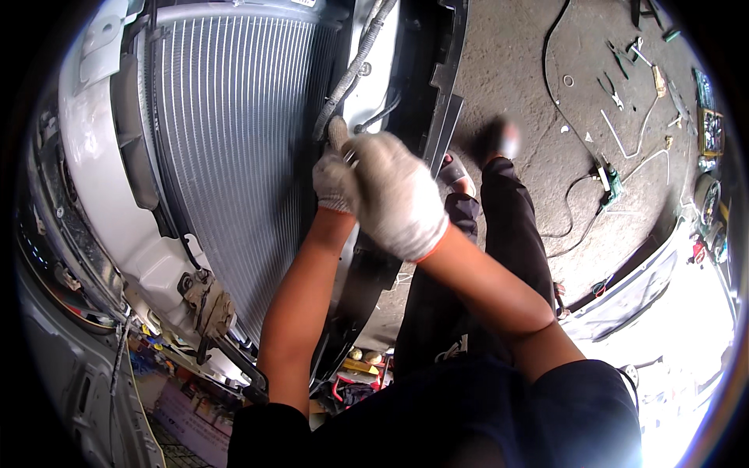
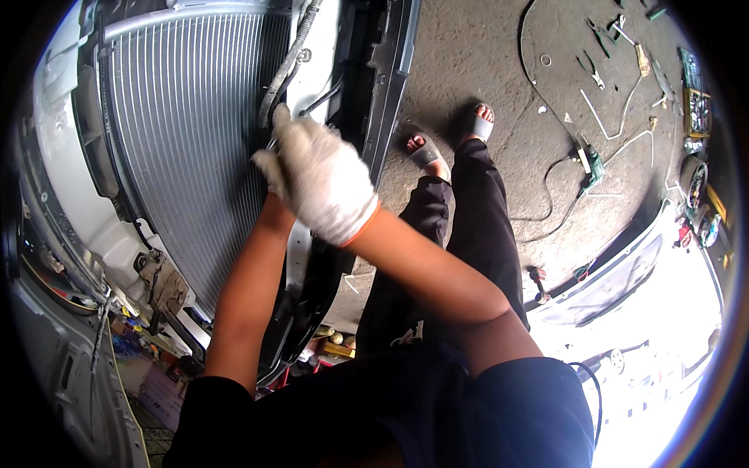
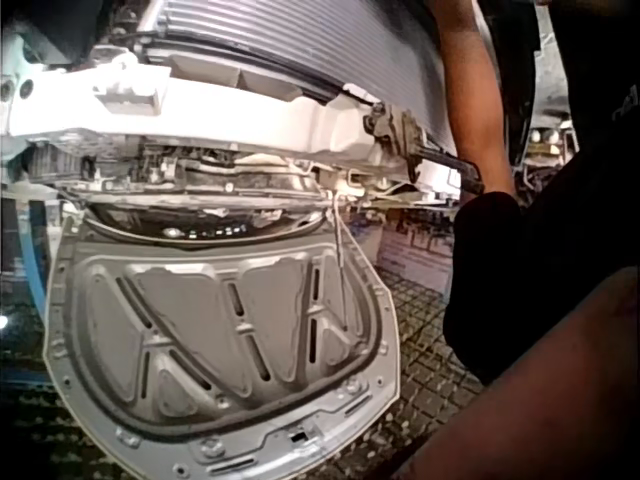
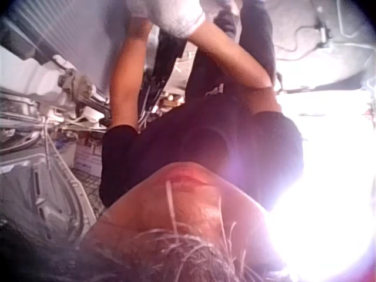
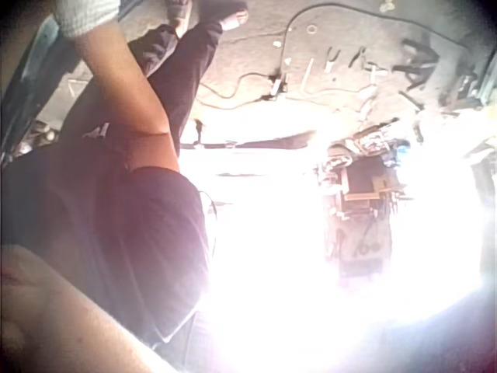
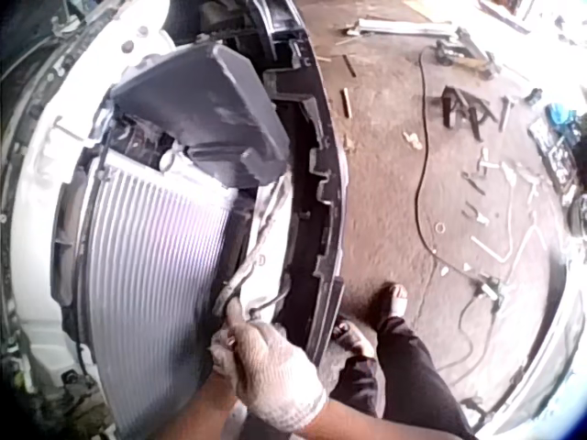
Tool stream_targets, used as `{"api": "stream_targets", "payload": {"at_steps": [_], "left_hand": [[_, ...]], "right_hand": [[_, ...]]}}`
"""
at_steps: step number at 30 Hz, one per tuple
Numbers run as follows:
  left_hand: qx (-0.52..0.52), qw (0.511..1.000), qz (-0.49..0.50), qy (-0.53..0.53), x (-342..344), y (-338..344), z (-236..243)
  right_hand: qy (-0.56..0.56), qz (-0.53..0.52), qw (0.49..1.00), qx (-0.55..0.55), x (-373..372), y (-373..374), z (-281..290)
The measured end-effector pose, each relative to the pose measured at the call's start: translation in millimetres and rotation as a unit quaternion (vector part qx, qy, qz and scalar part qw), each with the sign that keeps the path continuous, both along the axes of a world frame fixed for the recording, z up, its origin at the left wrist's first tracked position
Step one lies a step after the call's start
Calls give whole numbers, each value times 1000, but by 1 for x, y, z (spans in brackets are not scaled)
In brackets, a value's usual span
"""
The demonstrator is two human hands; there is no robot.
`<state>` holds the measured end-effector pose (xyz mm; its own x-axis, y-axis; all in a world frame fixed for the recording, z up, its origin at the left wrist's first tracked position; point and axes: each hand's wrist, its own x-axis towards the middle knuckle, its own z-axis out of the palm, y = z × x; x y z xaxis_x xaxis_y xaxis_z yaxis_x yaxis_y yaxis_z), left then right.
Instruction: The person unscrews bolts from the front frame of a car using a wrench and by hand while wearing gloves. They remove components near the radiator and front bumper.
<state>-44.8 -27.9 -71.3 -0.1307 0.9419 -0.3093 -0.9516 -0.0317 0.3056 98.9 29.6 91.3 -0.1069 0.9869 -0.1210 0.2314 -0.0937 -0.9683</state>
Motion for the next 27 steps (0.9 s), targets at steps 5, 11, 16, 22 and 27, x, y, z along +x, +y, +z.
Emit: {"api": "stream_targets", "payload": {"at_steps": [5, 11, 16, 22, 27], "left_hand": [[-135, 787, -331, 502, -2, 35, 74], [-239, 410, -390, 789, 38, 70, 123], [-230, 495, -346, 763, 26, 59, 98], [-81, 343, -335, 874, 17, 62, 96], [-146, 263, -346, 889, 32, 63, 104]], "right_hand": [[-54, 38, 996, 60, -23, -25, -9], [-34, 54, 996, 57, -18, -56, -12], [-22, 37, 996, 74, -20, -62, -16], [45, 48, 993, 103, -5, -66, -28], [85, 62, 989, 106, 10, -61, -33]]}}
